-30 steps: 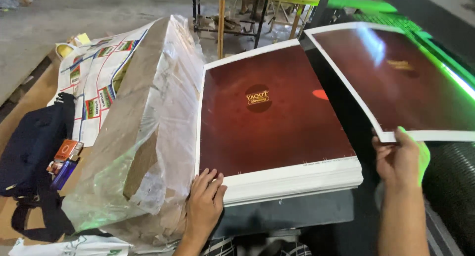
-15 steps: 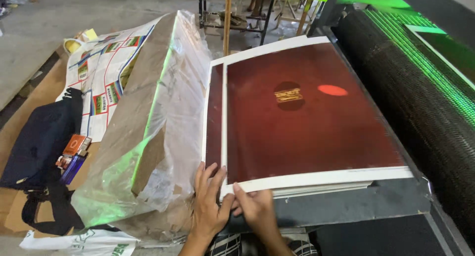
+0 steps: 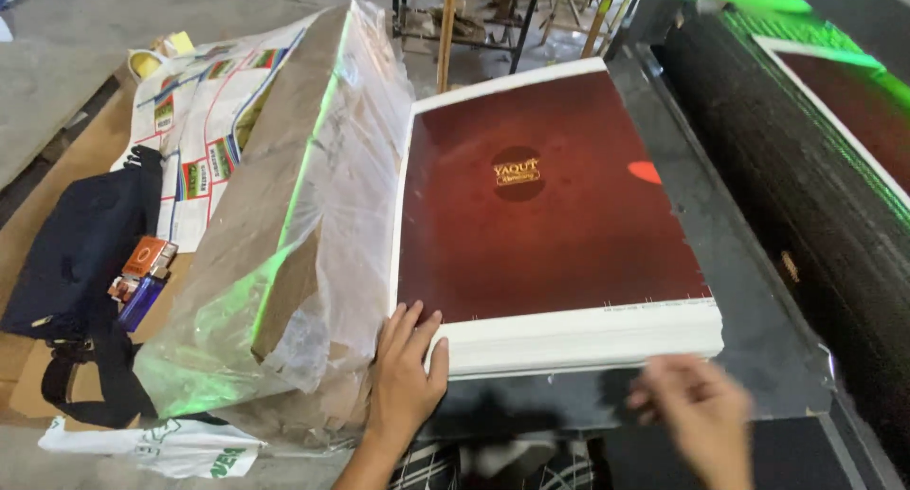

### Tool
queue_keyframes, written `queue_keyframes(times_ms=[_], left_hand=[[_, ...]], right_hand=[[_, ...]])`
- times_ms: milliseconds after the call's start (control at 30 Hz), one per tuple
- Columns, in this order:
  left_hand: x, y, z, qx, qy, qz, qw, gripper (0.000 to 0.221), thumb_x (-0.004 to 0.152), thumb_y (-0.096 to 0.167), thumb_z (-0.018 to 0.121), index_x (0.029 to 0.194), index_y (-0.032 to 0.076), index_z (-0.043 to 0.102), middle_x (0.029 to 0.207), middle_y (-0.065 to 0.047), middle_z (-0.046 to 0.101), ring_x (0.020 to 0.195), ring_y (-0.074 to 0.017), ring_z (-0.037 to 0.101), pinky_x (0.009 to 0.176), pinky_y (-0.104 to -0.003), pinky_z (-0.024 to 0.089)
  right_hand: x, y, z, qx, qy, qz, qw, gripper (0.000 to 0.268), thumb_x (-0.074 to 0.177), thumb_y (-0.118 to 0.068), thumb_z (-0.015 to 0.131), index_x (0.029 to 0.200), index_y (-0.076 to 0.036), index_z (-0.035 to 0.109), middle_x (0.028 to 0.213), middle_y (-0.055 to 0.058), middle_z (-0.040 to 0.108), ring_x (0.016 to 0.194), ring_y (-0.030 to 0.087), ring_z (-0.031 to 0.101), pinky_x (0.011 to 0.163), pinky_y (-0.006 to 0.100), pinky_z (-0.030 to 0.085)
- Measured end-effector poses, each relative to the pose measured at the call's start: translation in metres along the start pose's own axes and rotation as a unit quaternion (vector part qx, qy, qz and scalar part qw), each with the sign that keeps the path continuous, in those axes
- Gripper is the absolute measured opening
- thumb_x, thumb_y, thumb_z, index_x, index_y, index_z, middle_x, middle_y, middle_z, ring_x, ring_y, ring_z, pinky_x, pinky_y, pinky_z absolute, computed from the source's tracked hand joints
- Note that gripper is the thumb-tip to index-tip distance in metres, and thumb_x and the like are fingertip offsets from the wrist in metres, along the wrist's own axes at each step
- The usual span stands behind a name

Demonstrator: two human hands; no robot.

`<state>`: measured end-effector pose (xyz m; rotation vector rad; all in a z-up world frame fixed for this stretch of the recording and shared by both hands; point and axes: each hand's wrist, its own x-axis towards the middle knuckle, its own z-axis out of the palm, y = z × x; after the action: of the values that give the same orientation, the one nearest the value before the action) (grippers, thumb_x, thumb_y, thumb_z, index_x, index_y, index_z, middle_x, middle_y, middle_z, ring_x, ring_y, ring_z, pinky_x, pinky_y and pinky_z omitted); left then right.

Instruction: Feeding printed sheets one by one onto a conveyor belt of a machine for drying or curing.

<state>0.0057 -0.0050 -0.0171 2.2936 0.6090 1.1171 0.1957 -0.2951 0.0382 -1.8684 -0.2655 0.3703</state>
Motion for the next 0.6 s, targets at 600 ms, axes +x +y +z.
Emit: queue_keyframes(times_ms=[600], left_hand=[[0.048, -0.002, 0.015, 0.032, -0.091, 0.053, 0.994, 0.066, 0.086, 0.053, 0.069, 0.137, 0.012, 0.062, 0.148, -0.019, 0.052, 0.143, -0.0427, 0.039, 0.116, -0.057, 0.027]], right_hand=[[0.075, -0.051, -0.021, -0.177, 0.232, -0.219, 0.931, 0.025, 0.100, -0.023, 0.073, 0.111, 0.000, 0.076, 0.096, 0.013, 0.076, 0.087, 0.020, 0.072, 0.077, 0.033, 0.056]])
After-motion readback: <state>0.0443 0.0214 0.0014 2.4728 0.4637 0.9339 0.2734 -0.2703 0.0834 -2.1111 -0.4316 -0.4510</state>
